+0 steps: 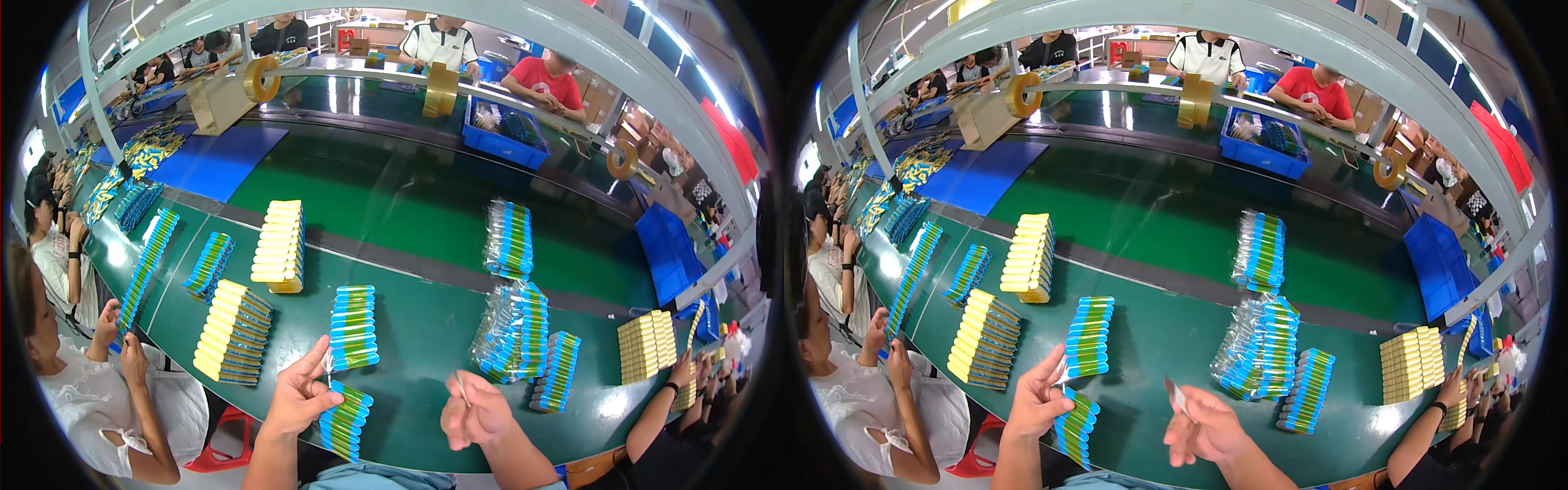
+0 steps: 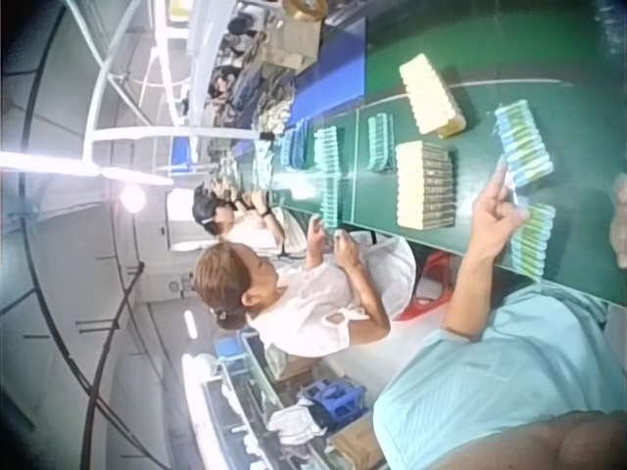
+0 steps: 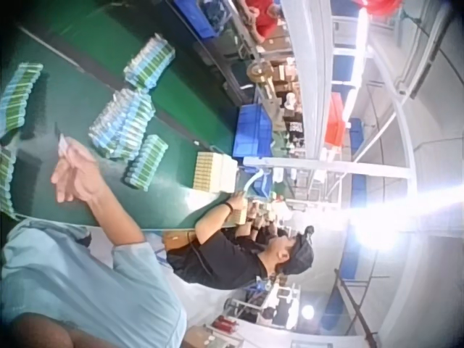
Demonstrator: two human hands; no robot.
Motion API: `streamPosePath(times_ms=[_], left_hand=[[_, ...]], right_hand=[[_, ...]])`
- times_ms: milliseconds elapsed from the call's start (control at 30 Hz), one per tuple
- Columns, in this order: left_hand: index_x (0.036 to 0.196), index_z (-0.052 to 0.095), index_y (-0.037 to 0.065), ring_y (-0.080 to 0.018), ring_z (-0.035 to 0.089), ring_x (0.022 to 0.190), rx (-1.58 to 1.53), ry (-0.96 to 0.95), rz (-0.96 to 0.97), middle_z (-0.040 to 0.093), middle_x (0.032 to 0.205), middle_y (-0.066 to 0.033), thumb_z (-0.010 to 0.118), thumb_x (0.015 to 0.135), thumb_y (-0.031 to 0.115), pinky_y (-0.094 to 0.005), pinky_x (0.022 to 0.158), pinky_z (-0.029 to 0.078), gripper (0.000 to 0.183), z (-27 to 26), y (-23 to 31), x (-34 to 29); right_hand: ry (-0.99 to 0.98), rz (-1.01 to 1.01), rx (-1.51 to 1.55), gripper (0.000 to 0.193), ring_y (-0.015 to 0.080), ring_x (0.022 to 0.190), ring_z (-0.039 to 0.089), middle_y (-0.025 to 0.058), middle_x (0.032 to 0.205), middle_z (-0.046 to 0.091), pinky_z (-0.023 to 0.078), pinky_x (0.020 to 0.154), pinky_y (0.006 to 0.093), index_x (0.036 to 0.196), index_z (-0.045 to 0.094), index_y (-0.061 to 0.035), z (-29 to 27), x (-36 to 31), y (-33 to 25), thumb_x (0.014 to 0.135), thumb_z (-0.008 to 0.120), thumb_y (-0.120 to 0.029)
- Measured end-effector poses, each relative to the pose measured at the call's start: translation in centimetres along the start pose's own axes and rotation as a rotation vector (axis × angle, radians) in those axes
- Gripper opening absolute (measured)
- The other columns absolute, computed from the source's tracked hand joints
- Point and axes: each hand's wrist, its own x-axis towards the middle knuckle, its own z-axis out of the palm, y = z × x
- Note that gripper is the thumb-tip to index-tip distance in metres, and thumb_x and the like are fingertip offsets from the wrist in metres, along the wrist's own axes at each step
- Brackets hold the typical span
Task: The person cuts strips of packaged components using a small blade and arranges the separated pieces into stacks on the table by hand.
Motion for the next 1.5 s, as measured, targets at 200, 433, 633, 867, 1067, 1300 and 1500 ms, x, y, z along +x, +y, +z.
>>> streamPosePath(times_ms=[200,433,633,867,1067,1300,1500], left_hand=[[0.158,0.023,0.002,0.0043,0.053,0.067,0.195,-0.036,0.081,0.044,0.153,-0.0211,0.072,0.081,-0.016,-0.0136,0.056,0.041,0.093,1.2,-0.5,0.7],[0.162,0.005,0.007,-0.0202,0.071,0.096,0.011,-0.133,0.296,0.02,0.165,-0.0199,0.075,0.088,0.004,-0.0221,0.065,0.053,0.102,3.9,-1.5,1.8],[0.16,0.015,0.004,-0.0328,0.071,0.101,0.194,-0.042,0.327,0.021,0.165,-0.0219,0.058,0.102,0.036,-0.0281,0.066,0.057,0.079,2.0,-0.6,1.8],[0.156,0.036,0.012,-0.0166,0.069,0.101,0.592,-0.042,0.122,0.067,0.129,-0.0155,0.054,0.105,0.026,-0.0265,0.076,0.051,0.056,2.2,-2.1,0.7],[0.128,0.068,0.009,-0.0229,0.067,0.092,1.015,0.066,0.38,0.073,0.105,-0.0074,0.064,0.096,0.016,-0.0333,0.086,0.048,0.033,2.5,-1.2,0.9],[0.105,0.078,0.013,-0.0259,0.062,0.09,1.346,0.104,0.472,0.069,0.092,-0.004,0.076,0.082,0.011,-0.0369,0.085,0.046,0.024,1.8,-0.9,0.7],[0.095,0.077,0.01,-0.0277,0.06,0.092,1.335,0.111,0.44,0.065,0.091,-0.0057,0.08,0.073,0.011,-0.0395,0.087,0.047,0.022,1.4,-2.6,1.7]], right_hand=[[0.364,-0.039,-0.865,0.016,0.0284,0.09,0.071,0.0223,0.112,0.065,0.056,0.063,0.031,0.105,0.036,-0.0094,0.9,2.1,3.0,0.107,0.047,-0.021],[0.309,0.165,-1.493,0.05,0.0187,0.106,0.06,0.0144,0.109,0.055,0.054,0.084,0.0354,0.104,0.028,-0.0129,2.3,1.1,4.8,0.087,0.07,0.008],[0.372,-0.177,-1.533,0.037,0.0201,0.076,0.044,0.0058,0.086,0.04,0.039,0.069,0.0348,0.096,0.039,-0.0073,3.5,1.5,3.9,0.086,0.075,-0.011],[0.201,-0.417,-0.959,0.055,0.0289,0.117,0.061,0.0214,0.115,0.057,0.053,0.093,0.0375,0.106,0.025,-0.0158,-2.7,-0.2,1.8,0.085,0.059,0.021],[0.442,-0.719,-1.27,0.061,0.0144,0.101,0.055,0.0083,0.107,0.052,0.048,0.088,0.031,0.106,0.026,-0.0161,-1.5,-1.8,-2.4,0.079,0.069,0.018],[0.545,-0.954,-1.263,0.052,0.0167,0.098,0.064,0.0104,0.111,0.048,0.054,0.083,0.0303,0.108,0.027,-0.0107,3.2,-0.7,-8.1,0.083,0.065,0.016],[0.693,-0.933,-1.299,0.049,0.0166,0.102,0.061,0.0102,0.111,0.049,0.052,0.086,0.0293,0.11,0.03,-0.0117,2.2,-1.4,-12.9,0.086,0.059,0.02]])
